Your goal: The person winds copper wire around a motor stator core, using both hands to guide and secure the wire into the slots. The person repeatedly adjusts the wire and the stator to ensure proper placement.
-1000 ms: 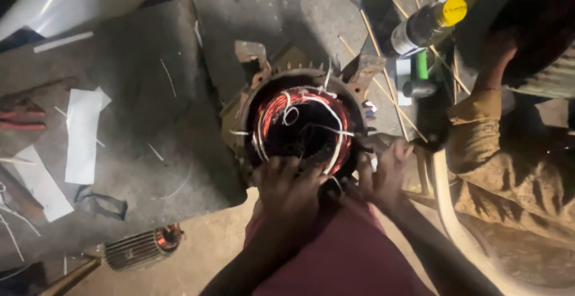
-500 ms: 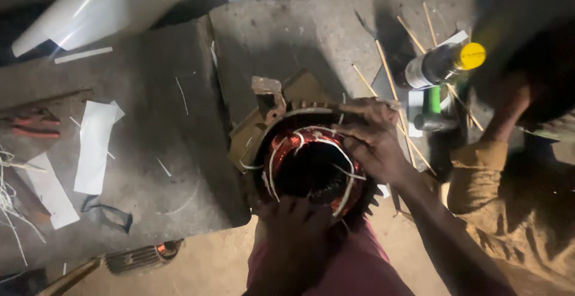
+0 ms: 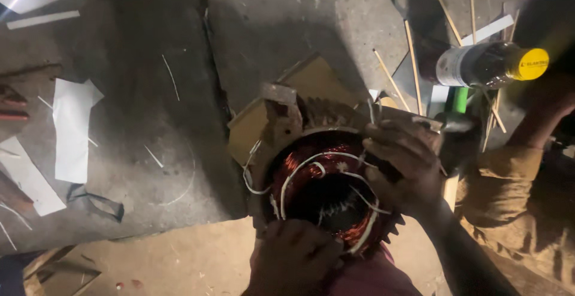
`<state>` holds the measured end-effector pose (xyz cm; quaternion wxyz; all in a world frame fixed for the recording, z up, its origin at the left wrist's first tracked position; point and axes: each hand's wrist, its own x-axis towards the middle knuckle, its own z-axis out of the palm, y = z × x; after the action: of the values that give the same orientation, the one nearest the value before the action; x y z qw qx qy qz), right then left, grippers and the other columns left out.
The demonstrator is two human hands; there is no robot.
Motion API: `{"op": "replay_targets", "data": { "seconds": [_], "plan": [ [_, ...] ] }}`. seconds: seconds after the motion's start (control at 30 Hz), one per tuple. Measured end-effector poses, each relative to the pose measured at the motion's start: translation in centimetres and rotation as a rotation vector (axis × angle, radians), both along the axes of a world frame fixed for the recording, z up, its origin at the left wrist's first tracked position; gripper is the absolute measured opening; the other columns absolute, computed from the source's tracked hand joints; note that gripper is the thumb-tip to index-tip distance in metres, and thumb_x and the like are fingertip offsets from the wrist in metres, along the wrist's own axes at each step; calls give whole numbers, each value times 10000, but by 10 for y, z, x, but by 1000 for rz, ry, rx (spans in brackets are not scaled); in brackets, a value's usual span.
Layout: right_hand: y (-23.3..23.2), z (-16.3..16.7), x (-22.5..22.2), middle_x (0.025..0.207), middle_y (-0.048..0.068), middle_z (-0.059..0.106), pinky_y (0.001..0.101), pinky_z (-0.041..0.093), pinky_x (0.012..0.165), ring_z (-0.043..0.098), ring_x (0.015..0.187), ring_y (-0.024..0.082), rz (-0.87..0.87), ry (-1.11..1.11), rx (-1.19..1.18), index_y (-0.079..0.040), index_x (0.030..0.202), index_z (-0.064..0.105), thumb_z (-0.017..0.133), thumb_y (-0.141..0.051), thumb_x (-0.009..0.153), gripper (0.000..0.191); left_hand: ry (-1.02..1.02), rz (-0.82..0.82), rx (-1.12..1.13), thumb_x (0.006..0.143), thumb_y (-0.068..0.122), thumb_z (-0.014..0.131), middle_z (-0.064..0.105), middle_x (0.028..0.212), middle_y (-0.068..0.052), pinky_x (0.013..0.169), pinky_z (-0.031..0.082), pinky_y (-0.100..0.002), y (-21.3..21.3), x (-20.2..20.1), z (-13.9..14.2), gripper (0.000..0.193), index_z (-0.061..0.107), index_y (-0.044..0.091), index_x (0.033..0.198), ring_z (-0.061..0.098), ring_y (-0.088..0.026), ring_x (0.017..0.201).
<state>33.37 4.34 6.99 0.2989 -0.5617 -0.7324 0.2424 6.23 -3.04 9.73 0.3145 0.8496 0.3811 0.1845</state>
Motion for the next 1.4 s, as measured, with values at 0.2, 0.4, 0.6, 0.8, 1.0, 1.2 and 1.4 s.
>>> {"op": "replay_targets", "data": {
  "seconds": [0.2,0.4,0.6,0.8,1.0,1.2,1.4],
  "plan": [
    [-1,-10,-1,1269,79,697,447,459,1119,611,1282,285,-32,19,46,-110,1108,753,599,-278,965,269,-201,261,-13,832,176,838,679,1106,-26,813,535,-405,38,-17,25,265,737,179,1078,682,-253,985],
    [-7,-18,0,1279,75,678,447,472,1112,599,1302,306,-30,-22,103,-106,1125,732,508,-333,1038,331,-160,360,-66,797,189,844,658,1249,-96,909,519,-408,51,-25,35,357,747,174,1140,630,-317,1118],
    [-9,-20,3,1259,69,682,406,516,1084,604,1281,300,-39,-111,84,-116,1094,741,685,-487,963,398,-150,407,-60,834,343,798,532,1414,-134,1068,456,-510,63,-32,11,426,718,151,1206,536,-369,1294],
    [-2,-14,0,1307,27,699,410,458,1088,597,1281,266,-43,-36,98,-100,1114,776,499,-499,1066,488,-111,279,87,843,463,789,516,1451,-138,1091,405,-536,81,-17,1,458,733,204,1217,463,-414,1344],
    [-4,-13,-2,1267,144,693,400,470,1058,607,1207,244,-23,134,42,-5,1111,742,478,-470,1126,535,-166,259,129,763,508,872,344,1565,-266,1137,375,-679,137,5,-3,824,510,182,1428,391,-483,1449],
    [-10,-42,12,1206,143,698,317,576,939,662,1122,210,23,420,60,14,1141,689,567,-316,1132,351,160,171,-96,354,555,984,220,1538,-332,906,400,-709,181,18,-15,1207,440,297,1400,326,-551,1346],
    [-4,-48,23,1195,131,668,345,576,983,685,1070,191,13,516,-19,78,1268,571,530,-341,1131,442,296,159,-240,384,559,975,356,1505,-152,1005,346,-734,185,20,-18,1120,462,337,1354,282,-430,1449]
  ]
}}
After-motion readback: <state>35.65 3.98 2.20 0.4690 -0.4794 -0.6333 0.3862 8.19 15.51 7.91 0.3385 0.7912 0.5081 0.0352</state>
